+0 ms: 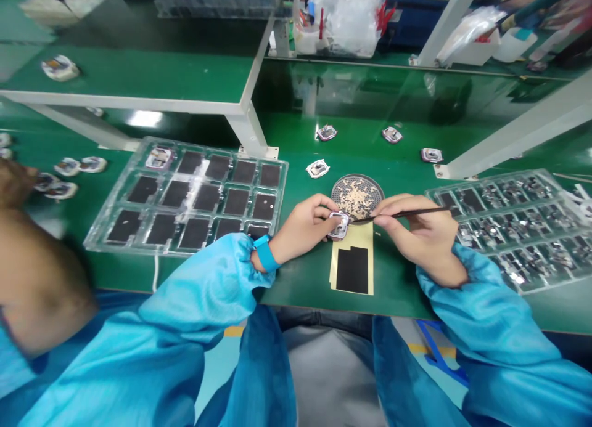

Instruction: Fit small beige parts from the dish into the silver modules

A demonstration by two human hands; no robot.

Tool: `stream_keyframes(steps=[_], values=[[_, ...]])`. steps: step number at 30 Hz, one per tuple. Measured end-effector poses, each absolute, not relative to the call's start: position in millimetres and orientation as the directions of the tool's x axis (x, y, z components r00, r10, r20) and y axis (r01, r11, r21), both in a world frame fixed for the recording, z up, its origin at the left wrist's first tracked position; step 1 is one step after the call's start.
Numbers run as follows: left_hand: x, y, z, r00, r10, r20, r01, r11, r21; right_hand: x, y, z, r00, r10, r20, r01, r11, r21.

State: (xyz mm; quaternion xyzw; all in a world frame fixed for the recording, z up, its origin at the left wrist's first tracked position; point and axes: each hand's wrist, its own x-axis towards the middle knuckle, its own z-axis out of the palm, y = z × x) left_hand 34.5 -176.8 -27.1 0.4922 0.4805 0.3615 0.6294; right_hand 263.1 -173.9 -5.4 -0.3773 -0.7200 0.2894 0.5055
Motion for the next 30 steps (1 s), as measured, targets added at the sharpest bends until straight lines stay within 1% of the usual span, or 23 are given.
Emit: stream_keyframes(steps=[4,8,18,25,30], values=[[34.1,-177.1,-27.8,0.279,0.928,-0.247,0.032,0.248,0.968,258.7,-175.1,-10.2,-0.241,0.793,0.560,0.305,0.609,-0.732],[34.7,-176.5,-28.5,0.278,0.928,-0.248,0.038,0.247,0.968,258.2,-175.0,-10.4,-0.279,0.764,0.582,0.312,0.645,-0.697],[34.9,-176.6,-27.4,0.271,0.928,-0.256,0.016,0.262,0.965,256.7,-176.2,-10.6,-0.298,0.741,0.602,0.340,0.671,-0.659],[35.6,-175.8,-27.1,0.268,0.931,-0.248,0.001,0.257,0.967,255.8,-176.0,-10.8,-0.299,0.765,0.571,0.374,0.644,-0.667],[36.2,-175.9,-24.8,0.262,0.930,-0.258,0.005,0.266,0.964,254.5,-176.9,-7.2,-0.302,0.740,0.601,0.348,0.672,-0.653]])
